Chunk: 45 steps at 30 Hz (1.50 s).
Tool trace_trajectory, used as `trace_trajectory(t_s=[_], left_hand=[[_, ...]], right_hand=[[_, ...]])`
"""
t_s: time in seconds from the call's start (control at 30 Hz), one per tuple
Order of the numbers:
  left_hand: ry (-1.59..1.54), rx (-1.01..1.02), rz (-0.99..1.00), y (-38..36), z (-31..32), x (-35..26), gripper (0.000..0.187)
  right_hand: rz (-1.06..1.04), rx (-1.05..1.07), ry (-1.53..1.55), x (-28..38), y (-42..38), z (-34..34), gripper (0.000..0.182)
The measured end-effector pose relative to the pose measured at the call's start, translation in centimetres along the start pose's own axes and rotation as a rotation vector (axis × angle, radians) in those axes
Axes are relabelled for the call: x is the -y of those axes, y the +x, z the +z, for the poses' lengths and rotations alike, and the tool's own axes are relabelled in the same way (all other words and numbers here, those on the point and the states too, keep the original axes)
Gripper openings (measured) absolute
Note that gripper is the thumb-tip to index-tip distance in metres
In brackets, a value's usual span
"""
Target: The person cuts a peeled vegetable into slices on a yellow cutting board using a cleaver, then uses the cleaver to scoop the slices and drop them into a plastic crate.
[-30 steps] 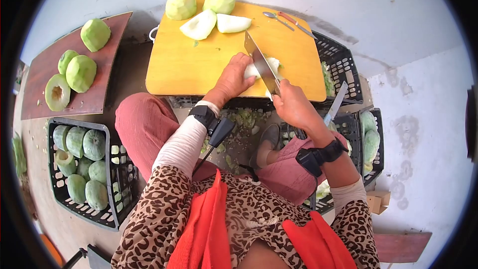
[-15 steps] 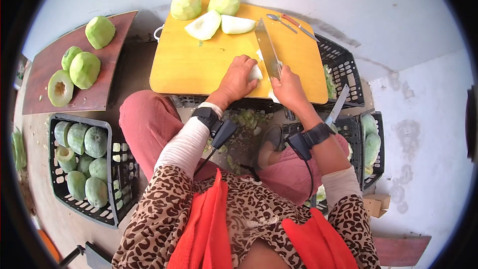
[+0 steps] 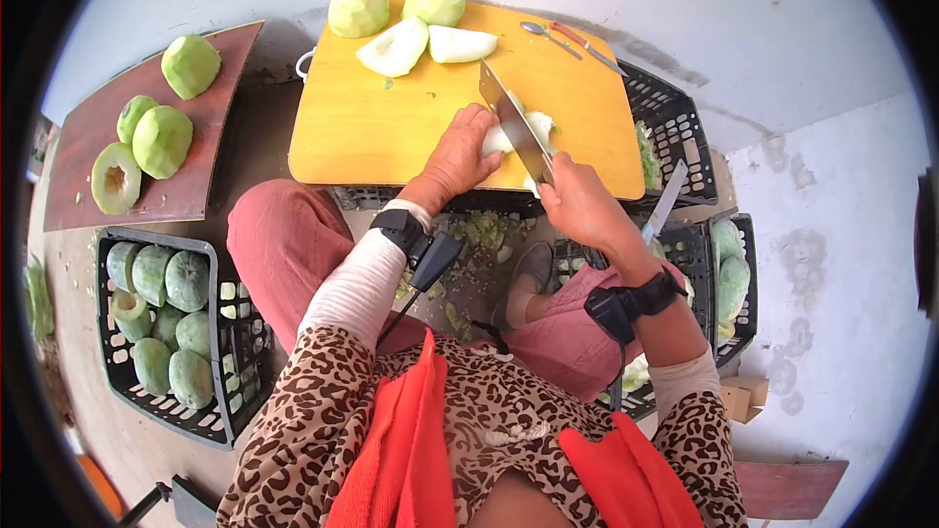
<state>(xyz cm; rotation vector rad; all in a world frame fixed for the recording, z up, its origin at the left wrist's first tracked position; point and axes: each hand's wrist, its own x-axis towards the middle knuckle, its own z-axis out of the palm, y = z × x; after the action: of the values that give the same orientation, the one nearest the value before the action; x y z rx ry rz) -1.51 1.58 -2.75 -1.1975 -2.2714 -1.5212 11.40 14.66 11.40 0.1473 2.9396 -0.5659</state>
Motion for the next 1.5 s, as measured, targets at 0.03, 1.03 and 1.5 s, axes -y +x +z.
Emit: trace_trajectory(t_s=[0.03,1.03,1.5], left_hand=[[-0.002,0.003,-0.003,0.0,-0.1,0.0,0.044],[0.058,0.005,-0.045,-0.2,0.0,0.0,0.046],[0.049,-0.04,-0.031,-0.6,-0.3,-0.1,0.047]], right_hand=[[-0.012,0.001,-0.009,0.0,0.5,0.1,0.022],[0.002,-0.046,-0.028,0.0,3.6,3.3,0.021],[0.056,-0.116,0.044,0.5,0.7,1.3,0.026]])
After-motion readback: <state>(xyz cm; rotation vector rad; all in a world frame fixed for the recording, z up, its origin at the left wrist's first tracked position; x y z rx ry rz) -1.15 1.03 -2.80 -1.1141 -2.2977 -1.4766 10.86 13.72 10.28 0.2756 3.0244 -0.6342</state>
